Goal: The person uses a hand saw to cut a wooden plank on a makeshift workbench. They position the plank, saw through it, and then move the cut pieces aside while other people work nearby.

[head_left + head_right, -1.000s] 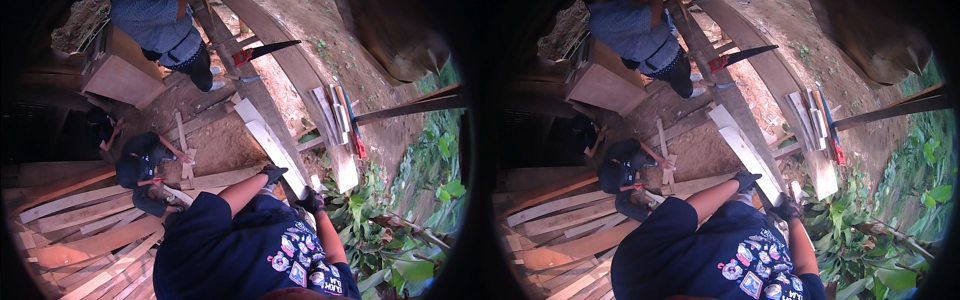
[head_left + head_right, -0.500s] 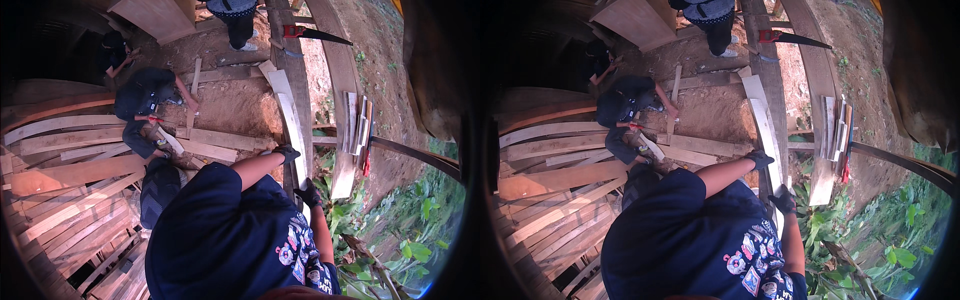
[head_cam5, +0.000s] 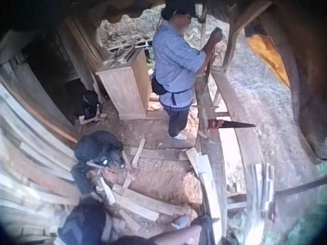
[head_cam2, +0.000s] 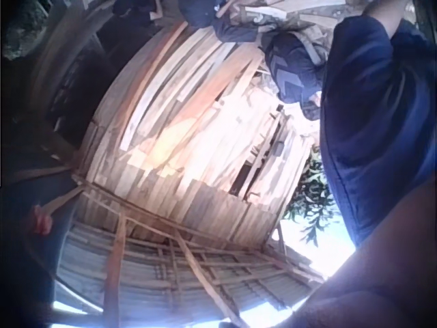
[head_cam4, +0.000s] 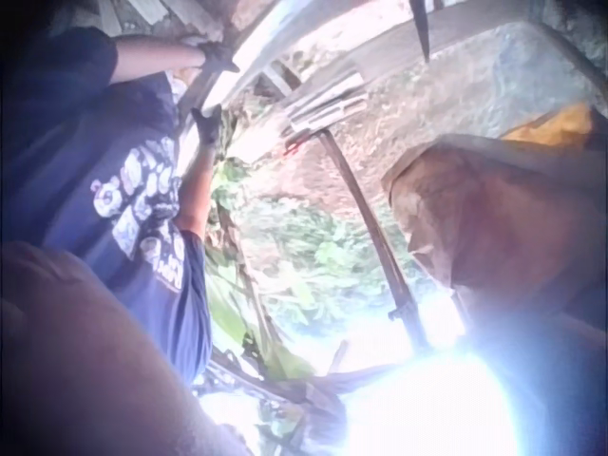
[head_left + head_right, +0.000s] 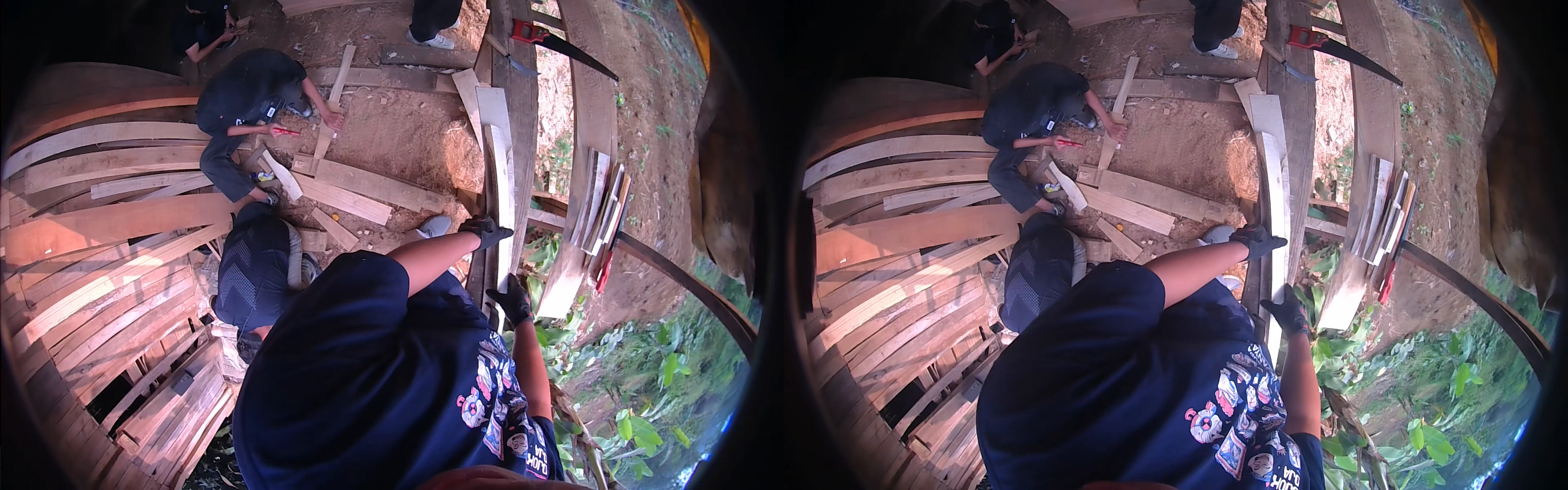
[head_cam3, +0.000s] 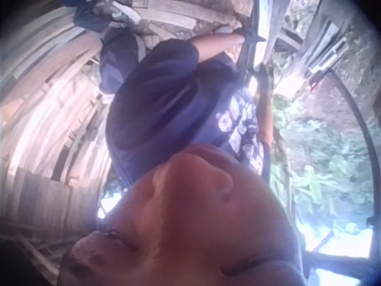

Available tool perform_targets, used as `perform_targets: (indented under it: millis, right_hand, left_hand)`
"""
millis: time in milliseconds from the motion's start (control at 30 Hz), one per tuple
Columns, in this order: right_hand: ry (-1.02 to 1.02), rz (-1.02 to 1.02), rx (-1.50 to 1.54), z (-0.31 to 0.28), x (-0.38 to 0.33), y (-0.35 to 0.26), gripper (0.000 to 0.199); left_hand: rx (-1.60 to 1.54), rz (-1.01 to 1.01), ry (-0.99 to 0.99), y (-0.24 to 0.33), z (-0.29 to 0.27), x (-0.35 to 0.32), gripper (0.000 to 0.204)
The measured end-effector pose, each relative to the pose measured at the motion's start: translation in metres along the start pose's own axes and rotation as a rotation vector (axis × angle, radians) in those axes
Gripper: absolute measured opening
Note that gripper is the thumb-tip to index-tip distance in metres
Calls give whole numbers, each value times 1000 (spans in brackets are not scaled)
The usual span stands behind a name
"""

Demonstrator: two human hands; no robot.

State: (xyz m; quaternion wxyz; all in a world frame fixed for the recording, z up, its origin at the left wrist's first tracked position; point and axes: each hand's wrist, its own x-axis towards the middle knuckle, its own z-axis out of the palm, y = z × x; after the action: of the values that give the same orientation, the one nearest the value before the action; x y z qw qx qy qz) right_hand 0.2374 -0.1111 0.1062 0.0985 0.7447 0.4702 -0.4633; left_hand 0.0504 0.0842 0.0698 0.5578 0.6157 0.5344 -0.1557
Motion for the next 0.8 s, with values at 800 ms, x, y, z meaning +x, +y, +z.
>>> perform_targets:
  millis: [800]
  right_hand:
    - [83, 115, 26, -22, -51, -50, 110]
  left_hand:
    - [-854, -24, -135, -7, 33, -20, 47]
